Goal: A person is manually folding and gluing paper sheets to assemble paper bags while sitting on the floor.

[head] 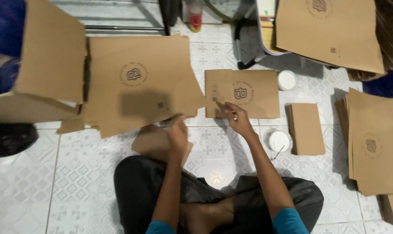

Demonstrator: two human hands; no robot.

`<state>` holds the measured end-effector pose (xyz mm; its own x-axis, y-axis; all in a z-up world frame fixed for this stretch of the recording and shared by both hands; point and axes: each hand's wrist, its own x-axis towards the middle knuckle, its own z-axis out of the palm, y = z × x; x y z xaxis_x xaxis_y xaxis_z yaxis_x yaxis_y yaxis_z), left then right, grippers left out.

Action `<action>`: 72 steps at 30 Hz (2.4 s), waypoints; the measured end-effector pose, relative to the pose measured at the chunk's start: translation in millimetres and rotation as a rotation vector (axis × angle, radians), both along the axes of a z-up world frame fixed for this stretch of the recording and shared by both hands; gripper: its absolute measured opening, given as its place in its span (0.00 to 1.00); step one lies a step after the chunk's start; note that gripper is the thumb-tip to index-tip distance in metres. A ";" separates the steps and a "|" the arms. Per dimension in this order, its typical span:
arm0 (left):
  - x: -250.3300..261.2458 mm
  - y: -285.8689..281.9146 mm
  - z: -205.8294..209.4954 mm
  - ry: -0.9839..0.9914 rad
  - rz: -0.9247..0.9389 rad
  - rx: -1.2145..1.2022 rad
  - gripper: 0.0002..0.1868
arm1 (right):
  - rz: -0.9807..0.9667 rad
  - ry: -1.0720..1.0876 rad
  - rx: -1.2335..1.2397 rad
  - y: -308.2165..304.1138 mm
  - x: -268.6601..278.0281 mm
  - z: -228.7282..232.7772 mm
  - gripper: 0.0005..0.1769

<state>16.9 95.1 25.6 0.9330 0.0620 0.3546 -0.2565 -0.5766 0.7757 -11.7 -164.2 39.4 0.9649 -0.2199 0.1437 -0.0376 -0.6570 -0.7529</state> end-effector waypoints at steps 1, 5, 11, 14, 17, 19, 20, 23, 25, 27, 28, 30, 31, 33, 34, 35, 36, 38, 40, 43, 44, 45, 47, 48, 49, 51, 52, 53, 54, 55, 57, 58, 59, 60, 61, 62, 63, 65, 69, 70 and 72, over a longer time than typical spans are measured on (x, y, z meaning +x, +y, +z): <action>6.1 20.3 2.9 0.067 0.059 -0.012 0.07 | -0.009 0.018 0.208 10.2 9.0 -14.2 0.24; 40.6 109.1 37.8 -0.208 0.428 0.239 0.08 | -0.103 0.050 0.393 46.8 63.6 -27.5 0.27; 92.1 218.1 -54.8 0.054 0.509 0.178 0.29 | -0.212 0.096 0.328 68.3 116.2 -49.2 0.31; 78.0 227.1 -34.8 -0.129 0.412 0.132 0.14 | -0.205 -0.058 0.380 71.4 105.0 -25.0 0.26; 62.1 233.9 -23.7 0.053 0.280 -0.023 0.16 | -0.119 -0.147 0.379 61.9 63.0 18.7 0.29; 42.3 230.5 0.8 0.310 0.043 -0.296 0.27 | -0.093 -0.018 0.512 46.1 18.5 40.9 0.39; 38.4 222.0 8.2 0.311 0.035 -0.296 0.27 | -0.101 -0.020 0.511 30.8 -1.0 38.7 0.39; 25.2 194.1 27.8 0.523 -0.100 -0.200 0.32 | -0.178 0.104 0.515 -9.2 -59.7 23.7 0.40; 17.6 170.9 39.8 0.485 -0.263 -0.101 0.39 | -0.165 0.135 0.629 -31.4 -88.0 5.9 0.40; 28.9 146.4 17.3 0.566 -0.239 0.052 0.37 | -0.214 0.176 0.587 -41.2 -96.3 3.1 0.43; 34.8 134.0 6.2 0.637 -0.196 0.200 0.35 | -0.245 0.220 0.541 -46.1 -99.6 1.9 0.45; 25.7 112.4 37.3 0.550 -0.210 0.226 0.35 | -0.277 0.211 0.518 -51.4 -103.4 -4.3 0.45; 21.7 101.1 53.0 0.467 -0.212 0.243 0.36 | -0.295 0.208 0.489 -55.0 -103.7 -6.8 0.44; 11.6 83.8 72.1 0.386 -0.187 0.202 0.33 | -0.330 0.196 0.501 -49.3 -105.7 -8.9 0.42; 6.2 75.3 80.8 0.308 -0.151 0.156 0.31 | -0.354 0.188 0.508 -47.1 -105.6 -9.9 0.40; 2.1 73.0 79.4 0.310 -0.151 0.154 0.31 | -0.354 0.190 0.506 -47.0 -105.4 -14.0 0.40; -1.5 70.9 77.8 0.246 -0.120 0.160 0.27 | -0.364 0.212 0.521 -46.8 -104.8 -18.4 0.47; 5.2 72.3 44.4 0.182 -0.099 0.164 0.24 | -0.384 0.230 0.534 -45.1 -100.3 -21.7 0.54; 18.4 78.9 -21.7 0.058 -0.088 0.162 0.26 | -0.356 0.239 0.482 -41.1 -102.0 -20.8 0.49; 20.9 80.9 -16.8 0.053 -0.083 0.194 0.22 | -0.330 0.222 0.308 -41.6 -102.9 -14.5 0.46; 17.1 81.6 -9.4 0.053 -0.083 0.197 0.22 | -0.330 0.222 0.311 -38.9 -103.5 -19.5 0.46; 14.6 79.1 -1.6 0.052 -0.069 0.208 0.22 | -0.337 0.212 0.187 -38.7 -103.9 -23.0 0.41; 9.1 73.9 14.2 0.052 -0.057 0.218 0.23 | -0.345 0.203 0.065 -32.2 -103.6 -19.0 0.36; 6.1 71.4 22.0 -0.040 -0.049 0.276 0.17 | -0.328 0.206 0.007 -25.4 -102.6 -11.6 0.33; 2.5 71.5 29.9 -0.130 -0.034 0.336 0.11 | -0.304 0.210 -0.049 -17.0 -99.7 -4.8 0.31; 7.0 71.1 14.8 -0.168 -0.017 0.374 0.15 | -0.298 0.143 -0.004 -9.2 -97.2 -0.4 0.29; 9.7 70.3 7.9 -0.209 -0.005 0.408 0.19 | -0.296 0.072 0.040 -5.6 -96.0 2.3 0.28; 11.1 70.8 6.5 -0.209 -0.004 0.411 0.19 | -0.295 0.072 0.042 -16.4 -92.7 -25.5 0.28; 12.2 71.3 5.4 -0.234 0.005 0.431 0.18 | -0.344 0.045 0.161 -27.1 -89.4 -53.1 0.27; 13.8 71.5 4.3 -0.259 0.015 0.451 0.18 | -0.391 0.017 0.280 -38.1 -85.2 -80.7 0.26; 12.2 68.0 12.7 -0.274 0.018 0.426 0.17 | -0.450 0.015 0.409 -40.7 -81.6 -90.1 0.22; 11.0 67.0 16.9 -0.289 0.018 0.398 0.17 | -0.511 0.015 0.536 -41.2 -79.6 -94.9 0.19; 12.0 65.9 16.8 -0.291 0.026 0.401 0.17 | -0.502 0.014 0.539 -45.0 -77.8 -102.0 0.19; 12.9 65.3 16.6 -0.343 0.023 0.422 0.16 | -0.536 0.042 0.556 -48.4 -76.0 -109.3 0.16; 13.0 65.5 15.8 -0.392 0.023 0.443 0.15 | -0.566 0.071 0.572 -51.5 -73.5 -116.7 0.14; 13.7 67.4 17.8 -0.392 0.035 0.446 0.15 | -0.554 0.073 0.573 -50.5 -72.6 -114.8 0.14; 13.2 69.1 19.6 -0.404 -0.012 0.557 0.16 | -0.546 0.083 0.549 -49.6 -73.0 -113.5 0.13; 13.3 69.4 16.4 -0.412 -0.050 0.672 0.16 | -0.527 0.094 0.526 -42.4 -75.3 -97.2 0.13; 15.6 65.1 1.3 -0.287 -0.038 0.554 0.22 | -0.424 0.078 0.356 -32.2 -79.0 -71.4 0.10; 16.1 64.2 -0.9 -0.273 -0.040 0.603 0.23 | -0.408 0.077 0.355 -33.3 -78.8 -73.6 0.13; 15.1 61.0 11.1 -0.251 -0.067 0.532 0.22 | -0.399 0.089 0.361 -28.2 -77.4 -60.8 0.14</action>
